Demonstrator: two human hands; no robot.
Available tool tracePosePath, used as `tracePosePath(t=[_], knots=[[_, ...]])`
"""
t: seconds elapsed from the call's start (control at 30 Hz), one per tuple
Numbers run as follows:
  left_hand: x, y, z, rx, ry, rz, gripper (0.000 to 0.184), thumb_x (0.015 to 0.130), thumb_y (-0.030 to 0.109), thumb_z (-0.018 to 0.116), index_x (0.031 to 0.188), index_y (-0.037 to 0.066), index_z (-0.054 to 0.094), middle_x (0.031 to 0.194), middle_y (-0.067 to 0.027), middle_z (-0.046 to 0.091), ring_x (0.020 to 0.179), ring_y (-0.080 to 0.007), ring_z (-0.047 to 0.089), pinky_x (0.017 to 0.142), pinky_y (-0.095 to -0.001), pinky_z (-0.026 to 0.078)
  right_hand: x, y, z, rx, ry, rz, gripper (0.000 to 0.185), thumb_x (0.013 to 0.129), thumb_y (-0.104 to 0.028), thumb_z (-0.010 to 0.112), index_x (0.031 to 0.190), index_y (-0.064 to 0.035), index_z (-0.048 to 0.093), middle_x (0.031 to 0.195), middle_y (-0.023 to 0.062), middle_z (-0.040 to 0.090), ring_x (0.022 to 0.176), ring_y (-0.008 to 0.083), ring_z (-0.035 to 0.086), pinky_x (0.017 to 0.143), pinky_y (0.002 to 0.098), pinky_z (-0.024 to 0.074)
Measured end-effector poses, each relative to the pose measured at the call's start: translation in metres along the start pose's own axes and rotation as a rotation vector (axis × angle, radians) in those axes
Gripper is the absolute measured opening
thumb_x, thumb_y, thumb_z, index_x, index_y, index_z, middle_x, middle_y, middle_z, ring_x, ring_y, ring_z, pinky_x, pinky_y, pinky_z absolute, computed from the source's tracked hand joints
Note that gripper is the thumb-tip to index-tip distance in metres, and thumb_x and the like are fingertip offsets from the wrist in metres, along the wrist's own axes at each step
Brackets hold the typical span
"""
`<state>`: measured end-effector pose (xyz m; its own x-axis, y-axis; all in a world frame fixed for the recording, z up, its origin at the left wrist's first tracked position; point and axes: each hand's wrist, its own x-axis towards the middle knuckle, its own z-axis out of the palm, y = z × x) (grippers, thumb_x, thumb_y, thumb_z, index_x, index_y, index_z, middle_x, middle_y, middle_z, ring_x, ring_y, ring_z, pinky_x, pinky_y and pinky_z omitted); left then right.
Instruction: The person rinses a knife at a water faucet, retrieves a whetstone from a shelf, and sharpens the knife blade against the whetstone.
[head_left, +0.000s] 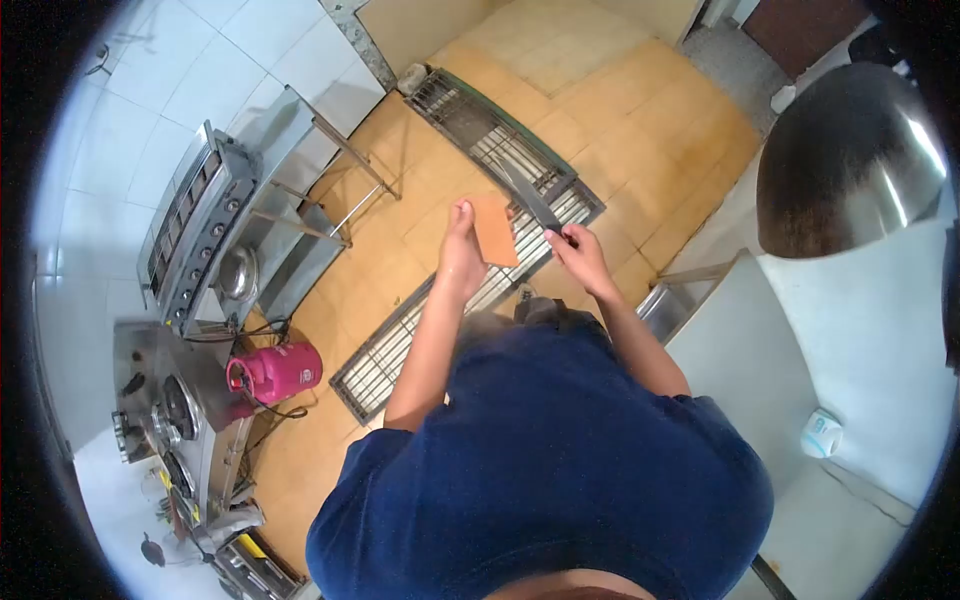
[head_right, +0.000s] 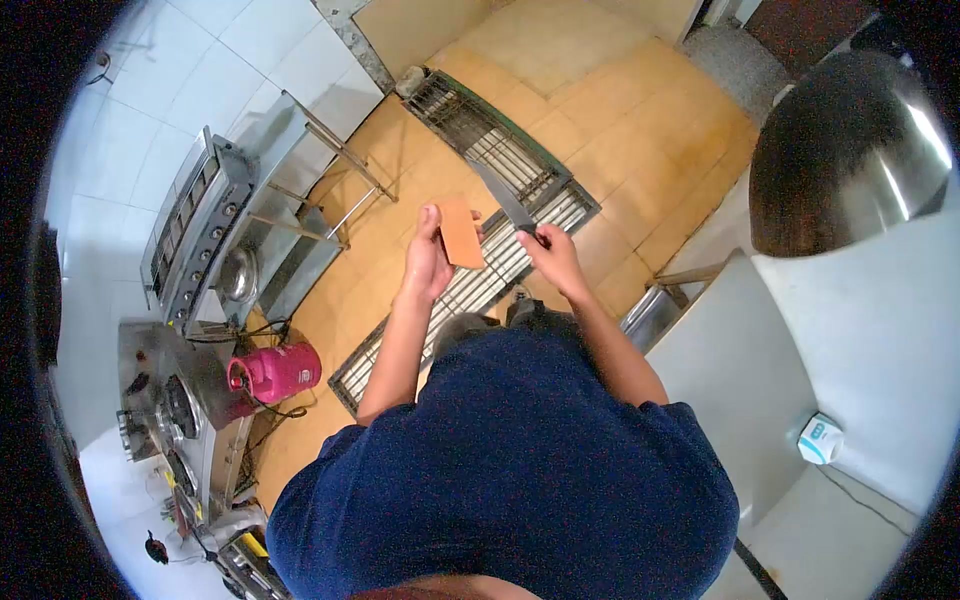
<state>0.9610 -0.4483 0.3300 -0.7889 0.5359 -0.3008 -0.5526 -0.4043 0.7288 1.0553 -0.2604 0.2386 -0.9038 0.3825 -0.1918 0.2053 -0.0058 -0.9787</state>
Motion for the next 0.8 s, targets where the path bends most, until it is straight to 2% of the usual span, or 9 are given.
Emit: tracePosePath(t=[0.23, 0.37, 0.43, 0.5, 0.53, 0.63, 0.77, 0.8], knots=[[0.101, 0.043, -0.021, -0.052, 0.008, -0.008, 0.033, 0.105, 0.040, 0.032, 0.121, 0.012, 0.041, 0.108, -0.0185, 0.062, 0.094, -0.0290, 0.064, 0.082, -0.0427, 0.057, 0.112, -0.054, 0.026, 0.170, -0.048, 0.026, 0.031, 0.090, -0.025, 0.070, 0.078, -0.0047, 0.051, 0.064, 0.0001, 0.054, 0.053, 0.0071, 0.049, 0.047, 0.0247, 0.0401], [0.169, 0.064, -0.048, -0.110, -0.043, -0.065, 0.034, 0.105, 0.039, 0.033, 0.123, 0.012, 0.042, 0.108, -0.0193, 0.062, 0.093, -0.0300, 0.065, 0.084, -0.0444, 0.056, 0.159, -0.048, 0.047, 0.210, 0.030, 0.045, 0.023, 0.091, -0.018, 0.068, 0.079, -0.0080, 0.052, 0.068, 0.0004, 0.057, 0.056, 0.0069, 0.051, 0.051, 0.0231, 0.0399], [0.209, 0.081, -0.063, -0.115, -0.063, -0.086, 0.036, 0.104, 0.039, 0.033, 0.124, 0.011, 0.042, 0.108, -0.0192, 0.062, 0.092, -0.0302, 0.065, 0.085, -0.0445, 0.056, 0.188, -0.041, 0.062, 0.315, 0.100, 0.115, 0.025, 0.089, -0.019, 0.071, 0.076, -0.0101, 0.052, 0.069, -0.0009, 0.058, 0.058, 0.0064, 0.052, 0.050, 0.0235, 0.0405], [0.260, 0.101, -0.084, -0.115, -0.130, -0.110, 0.038, 0.104, 0.040, 0.034, 0.124, 0.009, 0.043, 0.108, -0.0192, 0.062, 0.092, -0.0303, 0.065, 0.085, -0.0437, 0.056, 0.236, -0.032, 0.078, 0.126, 0.123, 0.005, 0.025, 0.090, -0.020, 0.070, 0.076, -0.0100, 0.052, 0.067, -0.0011, 0.057, 0.057, 0.0063, 0.052, 0.048, 0.0242, 0.0407], [0.285, 0.114, -0.096, -0.107, -0.168, -0.126, 0.039, 0.104, 0.040, 0.034, 0.124, 0.008, 0.043, 0.108, -0.0192, 0.062, 0.092, -0.0303, 0.065, 0.085, -0.0433, 0.056, 0.259, -0.035, 0.089, 0.133, 0.109, 0.044, 0.025, 0.091, -0.021, 0.070, 0.077, -0.0098, 0.052, 0.067, -0.0011, 0.057, 0.057, 0.0064, 0.052, 0.047, 0.0244, 0.0406], [0.360, 0.156, -0.117, -0.062, -0.300, -0.129, 0.040, 0.104, 0.040, 0.035, 0.124, 0.006, 0.043, 0.108, -0.0190, 0.063, 0.093, -0.0302, 0.065, 0.085, -0.0420, 0.055, 0.334, -0.074, 0.117, 0.186, 0.128, 0.093, 0.026, 0.091, -0.024, 0.069, 0.077, -0.0093, 0.053, 0.066, -0.0010, 0.056, 0.056, 0.0066, 0.052, 0.046, 0.0249, 0.0402], [0.418, 0.222, -0.117, -0.014, -0.254, -0.132, 0.038, 0.104, 0.039, 0.035, 0.126, 0.009, 0.045, 0.110, -0.0191, 0.063, 0.093, -0.0302, 0.065, 0.084, -0.0430, 0.055, 0.419, -0.116, 0.140, 0.234, 0.174, 0.017, 0.033, 0.088, -0.029, 0.072, 0.076, -0.0064, 0.052, 0.064, -0.0007, 0.054, 0.053, 0.0077, 0.050, 0.047, 0.0263, 0.0419], [0.430, 0.239, -0.117, -0.038, -0.290, -0.157, 0.030, 0.104, 0.035, 0.037, 0.122, 0.012, 0.043, 0.109, -0.0169, 0.061, 0.097, -0.0291, 0.062, 0.086, -0.0440, 0.053, 0.430, -0.136, 0.144, 0.244, 0.166, -0.001, 0.032, 0.088, -0.028, 0.072, 0.076, -0.0064, 0.052, 0.064, -0.0008, 0.055, 0.053, 0.0077, 0.050, 0.047, 0.0262, 0.0420]])
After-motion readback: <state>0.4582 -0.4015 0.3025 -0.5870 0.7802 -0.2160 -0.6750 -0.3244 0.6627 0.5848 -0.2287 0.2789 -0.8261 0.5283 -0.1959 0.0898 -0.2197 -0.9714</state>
